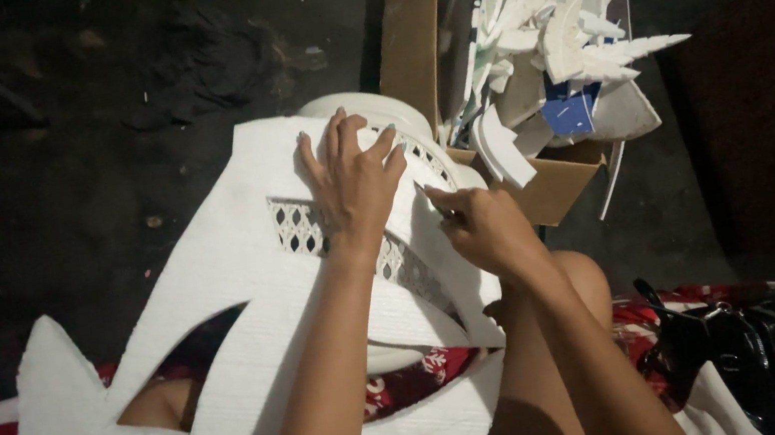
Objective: Using a utility knife to cut decorative shapes and patterns out of a large circular white foam board.
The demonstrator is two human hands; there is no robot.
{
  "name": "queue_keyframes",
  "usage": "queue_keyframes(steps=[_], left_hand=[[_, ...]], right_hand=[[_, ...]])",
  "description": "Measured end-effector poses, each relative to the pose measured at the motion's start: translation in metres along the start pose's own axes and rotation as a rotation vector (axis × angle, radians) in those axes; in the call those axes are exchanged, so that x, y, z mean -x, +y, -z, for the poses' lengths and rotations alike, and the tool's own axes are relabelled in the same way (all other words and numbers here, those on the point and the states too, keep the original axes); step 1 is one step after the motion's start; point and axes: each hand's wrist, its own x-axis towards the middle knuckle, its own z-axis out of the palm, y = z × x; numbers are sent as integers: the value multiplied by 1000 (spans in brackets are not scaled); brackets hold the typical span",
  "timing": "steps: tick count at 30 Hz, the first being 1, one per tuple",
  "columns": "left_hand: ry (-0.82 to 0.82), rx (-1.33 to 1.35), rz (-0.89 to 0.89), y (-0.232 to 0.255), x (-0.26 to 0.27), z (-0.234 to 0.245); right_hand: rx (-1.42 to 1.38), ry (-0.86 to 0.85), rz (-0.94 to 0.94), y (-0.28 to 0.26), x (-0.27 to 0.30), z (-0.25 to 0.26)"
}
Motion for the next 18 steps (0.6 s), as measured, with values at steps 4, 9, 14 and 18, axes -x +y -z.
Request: queue_keyframes(steps=[4,9,14,18], left_hand=[[8,3,4,-2,2,-3],[12,-14,9,0,1,-1],[36,-18,-9,-4,2,-9],[30,-17,-17,-1,2,0]], right_hand=[[-14,28,2,3,-6,-7],[38,-12,-13,10,7,-7],[39,30,-6,15,4,-14],[51,16,-31,14,17,-11]])
